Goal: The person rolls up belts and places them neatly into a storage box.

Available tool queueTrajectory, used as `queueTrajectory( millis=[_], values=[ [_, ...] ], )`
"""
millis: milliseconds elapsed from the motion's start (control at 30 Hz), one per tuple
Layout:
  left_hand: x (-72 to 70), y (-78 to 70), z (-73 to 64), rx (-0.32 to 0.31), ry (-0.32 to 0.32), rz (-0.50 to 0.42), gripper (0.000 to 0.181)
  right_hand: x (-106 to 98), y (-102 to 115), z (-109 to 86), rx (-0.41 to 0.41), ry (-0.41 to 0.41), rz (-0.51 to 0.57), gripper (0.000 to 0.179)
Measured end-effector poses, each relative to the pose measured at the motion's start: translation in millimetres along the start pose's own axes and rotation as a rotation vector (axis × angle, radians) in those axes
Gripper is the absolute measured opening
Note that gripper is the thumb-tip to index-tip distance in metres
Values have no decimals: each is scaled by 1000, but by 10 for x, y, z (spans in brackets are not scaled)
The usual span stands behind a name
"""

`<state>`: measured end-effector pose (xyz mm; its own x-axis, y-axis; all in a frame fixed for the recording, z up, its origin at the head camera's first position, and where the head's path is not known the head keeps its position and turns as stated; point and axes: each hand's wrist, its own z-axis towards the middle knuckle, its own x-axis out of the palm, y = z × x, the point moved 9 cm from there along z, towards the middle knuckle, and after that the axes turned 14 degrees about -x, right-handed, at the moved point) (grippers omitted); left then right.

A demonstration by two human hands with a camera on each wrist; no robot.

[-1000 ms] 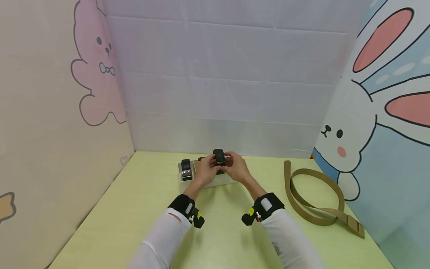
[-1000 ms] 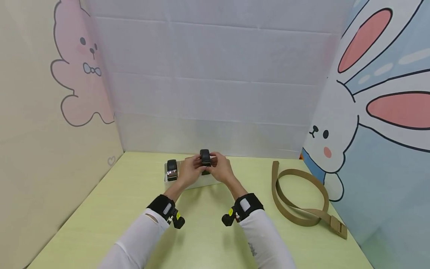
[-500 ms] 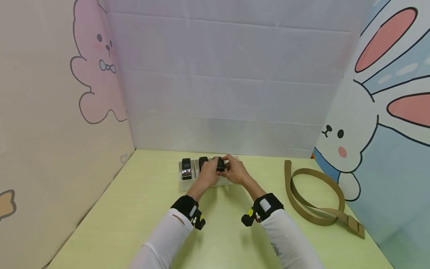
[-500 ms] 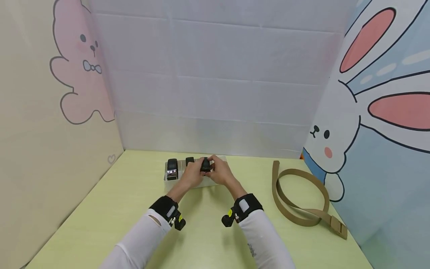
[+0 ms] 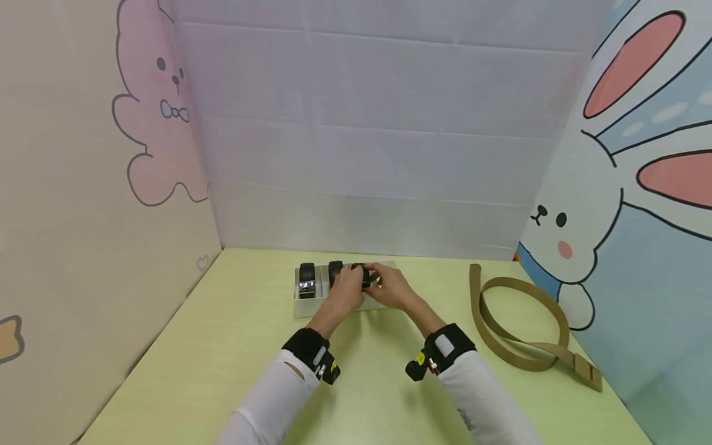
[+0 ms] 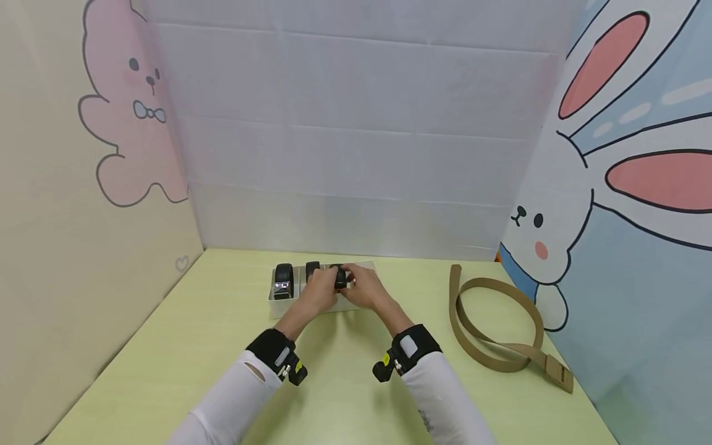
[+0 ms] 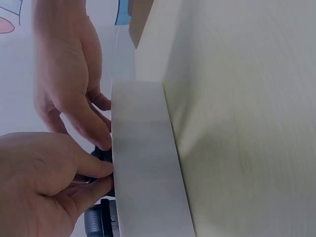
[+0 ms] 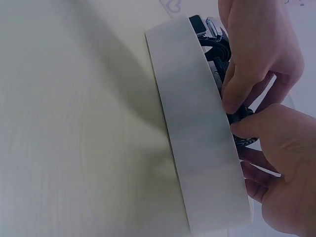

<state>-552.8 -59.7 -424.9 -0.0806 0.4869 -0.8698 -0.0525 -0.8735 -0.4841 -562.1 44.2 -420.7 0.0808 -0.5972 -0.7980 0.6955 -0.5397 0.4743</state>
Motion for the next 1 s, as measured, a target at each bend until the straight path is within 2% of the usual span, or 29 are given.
queueTrajectory(
  millis=[200, 300, 467, 533, 567, 600, 667, 833, 900, 1000],
  values=[
    [-109, -11, -124, 54, -93, 27, 17, -84, 49, -246, -40, -45, 11, 46],
    [-175, -32, -206, 104, -158, 22, 6, -159, 78, -435, -78, -77, -49, 41],
    [-259, -222, -420, 260, -346, 34, 7, -356, 84, -872, -127, -124, -139, 37],
    [-225, -347, -510, 332, -389, 28, 13, -476, 46, -1068, -118, -148, -169, 35],
    [-188, -416, -546, 367, -389, 21, 18, -544, 18, -1167, -106, -156, -182, 34],
    [-128, -490, -573, 399, -372, 15, 22, -619, -11, -1266, -94, -163, -197, 33],
    [34, -655, -623, 452, -300, 22, 26, -776, -96, -1464, -59, -169, -228, 30],
    [631, -1116, -799, 566, -63, 156, 35, -1184, -348, -1958, 20, -169, -313, 27],
    [881, -1292, -892, 610, -11, 224, 39, -1313, -462, -2152, 42, -169, -355, 27],
    [1204, -1529, -1015, 680, -2, 324, 44, -1439, -635, -2399, 68, -155, -410, 29]
  ],
)
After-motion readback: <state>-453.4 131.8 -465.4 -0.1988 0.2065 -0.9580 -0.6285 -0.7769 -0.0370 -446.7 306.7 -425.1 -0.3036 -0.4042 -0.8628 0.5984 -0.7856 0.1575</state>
